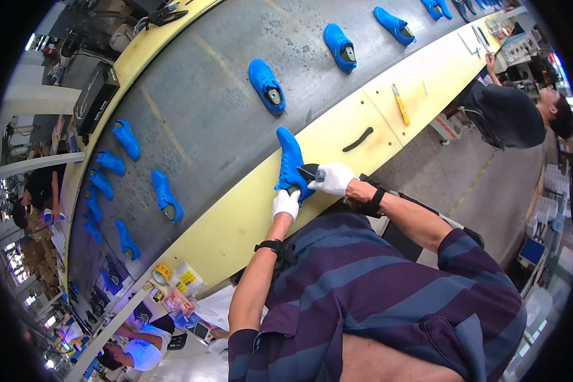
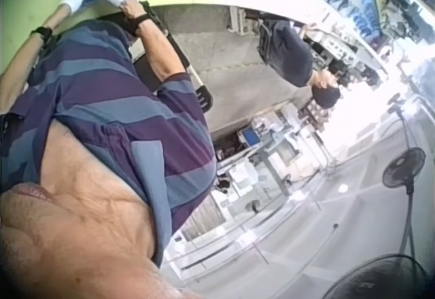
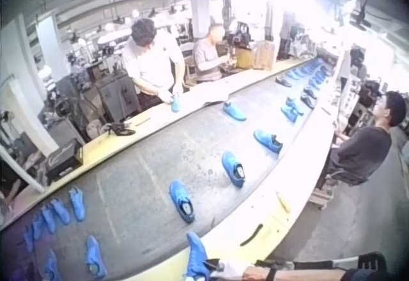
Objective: Insert shoe lasts and component parts into blue shoe uppers on a conveyor assembly line.
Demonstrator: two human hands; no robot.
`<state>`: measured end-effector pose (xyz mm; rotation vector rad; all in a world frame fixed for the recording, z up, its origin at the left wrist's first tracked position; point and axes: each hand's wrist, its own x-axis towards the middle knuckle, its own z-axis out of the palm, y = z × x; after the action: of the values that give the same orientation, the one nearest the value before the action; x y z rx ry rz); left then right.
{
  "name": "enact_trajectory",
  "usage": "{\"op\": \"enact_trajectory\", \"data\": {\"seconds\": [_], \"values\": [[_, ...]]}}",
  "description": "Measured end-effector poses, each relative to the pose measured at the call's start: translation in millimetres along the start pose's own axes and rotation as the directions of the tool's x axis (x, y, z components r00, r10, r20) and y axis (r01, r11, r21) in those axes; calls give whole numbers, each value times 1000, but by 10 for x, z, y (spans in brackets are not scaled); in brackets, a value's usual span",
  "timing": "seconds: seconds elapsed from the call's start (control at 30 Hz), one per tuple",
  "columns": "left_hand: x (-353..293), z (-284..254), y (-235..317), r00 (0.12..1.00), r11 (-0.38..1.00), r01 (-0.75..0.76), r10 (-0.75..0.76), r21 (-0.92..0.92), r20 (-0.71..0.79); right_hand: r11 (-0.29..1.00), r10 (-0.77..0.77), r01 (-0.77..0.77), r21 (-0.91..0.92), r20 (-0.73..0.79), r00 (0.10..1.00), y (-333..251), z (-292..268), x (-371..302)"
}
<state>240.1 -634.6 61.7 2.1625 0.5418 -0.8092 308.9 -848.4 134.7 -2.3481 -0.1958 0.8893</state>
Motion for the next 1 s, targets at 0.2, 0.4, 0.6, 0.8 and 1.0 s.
{"op": "enact_trajectory", "data": {"seconds": [0.2,0.4,0.6,0.8,1.0], "values": [[6,36,-8,998,997,-52,53,56,-19,999,-5,7,47,-49,999,-284,-127,44],[68,135,-86,999,998,-8,5,-56,-49,993,-85,94,72,-114,990,-541,-155,430],[27,65,83,1000,998,28,-28,-61,1,984,-79,102,-147,154,985,-459,-409,290],[29,83,81,1000,999,-6,6,33,-25,981,-76,102,-166,160,984,-30,-315,111],[51,94,145,1000,997,10,-8,72,-23,987,-48,58,-150,70,996,282,-210,-23]]}}
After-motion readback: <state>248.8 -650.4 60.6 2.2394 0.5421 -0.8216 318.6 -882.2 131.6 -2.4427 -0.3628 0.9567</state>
